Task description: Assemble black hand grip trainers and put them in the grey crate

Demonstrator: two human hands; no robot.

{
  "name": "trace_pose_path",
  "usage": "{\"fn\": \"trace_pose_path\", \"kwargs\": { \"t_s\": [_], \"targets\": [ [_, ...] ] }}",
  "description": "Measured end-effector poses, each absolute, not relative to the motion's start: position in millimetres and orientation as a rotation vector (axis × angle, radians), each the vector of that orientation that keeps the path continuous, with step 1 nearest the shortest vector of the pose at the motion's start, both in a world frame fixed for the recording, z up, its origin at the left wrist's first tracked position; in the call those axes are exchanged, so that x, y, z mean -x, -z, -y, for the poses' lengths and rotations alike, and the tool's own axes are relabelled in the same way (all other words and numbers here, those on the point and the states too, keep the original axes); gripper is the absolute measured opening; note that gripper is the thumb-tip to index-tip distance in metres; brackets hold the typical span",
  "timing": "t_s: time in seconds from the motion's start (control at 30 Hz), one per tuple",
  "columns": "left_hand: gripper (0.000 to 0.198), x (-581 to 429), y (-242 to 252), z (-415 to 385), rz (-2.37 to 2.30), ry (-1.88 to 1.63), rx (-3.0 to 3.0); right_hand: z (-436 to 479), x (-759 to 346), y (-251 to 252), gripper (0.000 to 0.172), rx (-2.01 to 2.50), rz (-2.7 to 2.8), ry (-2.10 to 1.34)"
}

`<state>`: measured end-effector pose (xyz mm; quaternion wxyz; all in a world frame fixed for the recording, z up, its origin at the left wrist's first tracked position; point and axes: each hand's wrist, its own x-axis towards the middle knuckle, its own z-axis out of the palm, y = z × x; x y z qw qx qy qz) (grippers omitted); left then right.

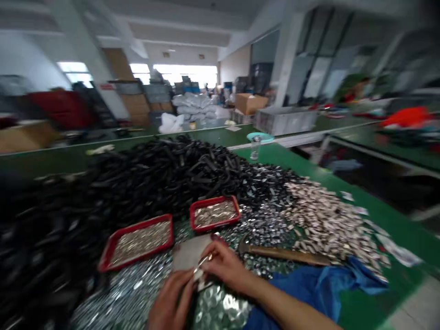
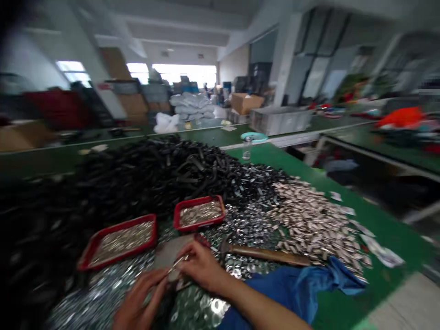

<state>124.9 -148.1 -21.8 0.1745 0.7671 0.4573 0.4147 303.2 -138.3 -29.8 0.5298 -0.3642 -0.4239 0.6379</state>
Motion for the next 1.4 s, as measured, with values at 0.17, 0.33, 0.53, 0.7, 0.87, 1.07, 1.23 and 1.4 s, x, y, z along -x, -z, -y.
{"fn": "trace_pose_path", "kwargs": {
  "t_s": [0.17, 0.33, 0.53, 0.7, 0.87, 1.07, 1.23, 1.4],
  "targets": [
    [0.030, -115.2, 24.6, 148.5, -1.167, -1.065, -2.537, 141.1, -308.5, 28.1, 0.028, 0.970, 1.002, -1.518],
    [0.029, -113.5, 31.7, 156.6, -1.241, -0.664, -2.529, 138.3, -311.0, 36.0, 0.041, 1.164, 1.135, -1.619],
    [0.029, -4.7, 15.8, 127.5, -1.771, -0.552, -2.365, 130.5, -333.3, 35.3, 0.042, 1.322, 1.491, -1.227],
    [0.032, 81.2, -3.8, 81.4, -1.737, -0.004, -2.696, 121.5, -327.5, 37.2, 0.042, 1.260, 1.397, -1.294],
    [0.031, 95.3, 2.3, 60.1, -1.465, 0.147, -2.875, 122.2, -308.7, 41.5, 0.040, 1.168, 1.274, -1.429],
    [0.032, 109.8, 7.1, 61.0, -1.442, -0.260, -2.826, 126.6, -310.3, 50.4, 0.037, 1.152, 1.081, -1.499],
    [0.037, 33.6, 3.4, 96.4, -1.570, -1.035, -2.185, 122.4, -302.6, 51.1, 0.037, 1.105, 1.010, -1.513],
    [0.050, -81.9, 19.6, 123.6, -1.054, -1.034, -1.552, 122.7, -293.0, 43.1, 0.037, 1.105, 1.004, -1.471]
  ]
}}
